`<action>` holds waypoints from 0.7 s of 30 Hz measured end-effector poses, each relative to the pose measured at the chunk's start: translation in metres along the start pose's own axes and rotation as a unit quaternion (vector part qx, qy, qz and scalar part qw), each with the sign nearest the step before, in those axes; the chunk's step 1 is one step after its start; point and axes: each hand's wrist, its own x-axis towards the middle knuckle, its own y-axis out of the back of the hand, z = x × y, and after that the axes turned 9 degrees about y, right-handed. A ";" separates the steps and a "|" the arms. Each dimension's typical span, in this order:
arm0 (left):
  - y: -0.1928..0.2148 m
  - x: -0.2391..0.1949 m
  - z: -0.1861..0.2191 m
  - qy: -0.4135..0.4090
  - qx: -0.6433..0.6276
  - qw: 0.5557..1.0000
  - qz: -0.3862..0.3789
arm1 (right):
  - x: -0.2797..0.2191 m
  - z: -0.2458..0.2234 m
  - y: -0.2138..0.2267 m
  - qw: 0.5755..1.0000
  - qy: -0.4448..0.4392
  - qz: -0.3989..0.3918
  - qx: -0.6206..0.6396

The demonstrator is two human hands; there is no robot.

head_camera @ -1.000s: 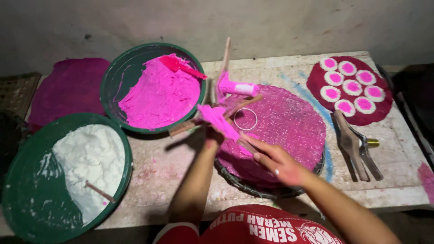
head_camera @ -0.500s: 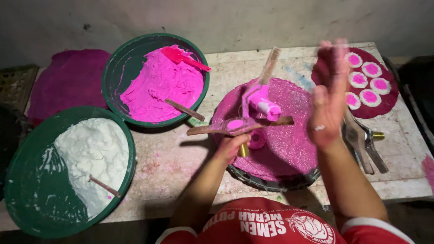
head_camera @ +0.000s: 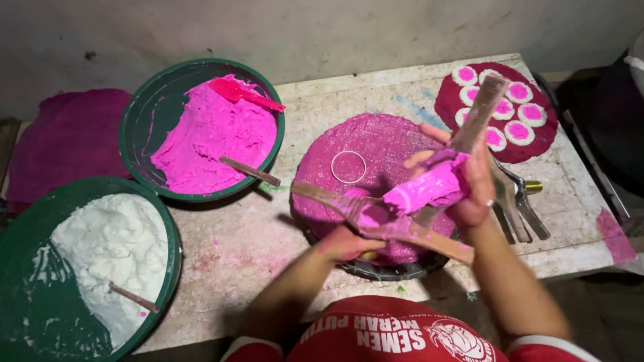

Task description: The person uses a wooden mold and a brass tamper to press white and pink dough into circular shapes on a pink base. They repeatedly fill the mold with dough, press it, and release the formed pieces onto the base, creating a patterned arrangement.

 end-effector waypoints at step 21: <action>-0.010 -0.034 0.056 -0.076 0.266 0.959 -0.056 | -0.046 -0.028 -0.056 0.813 0.103 -0.244 -0.519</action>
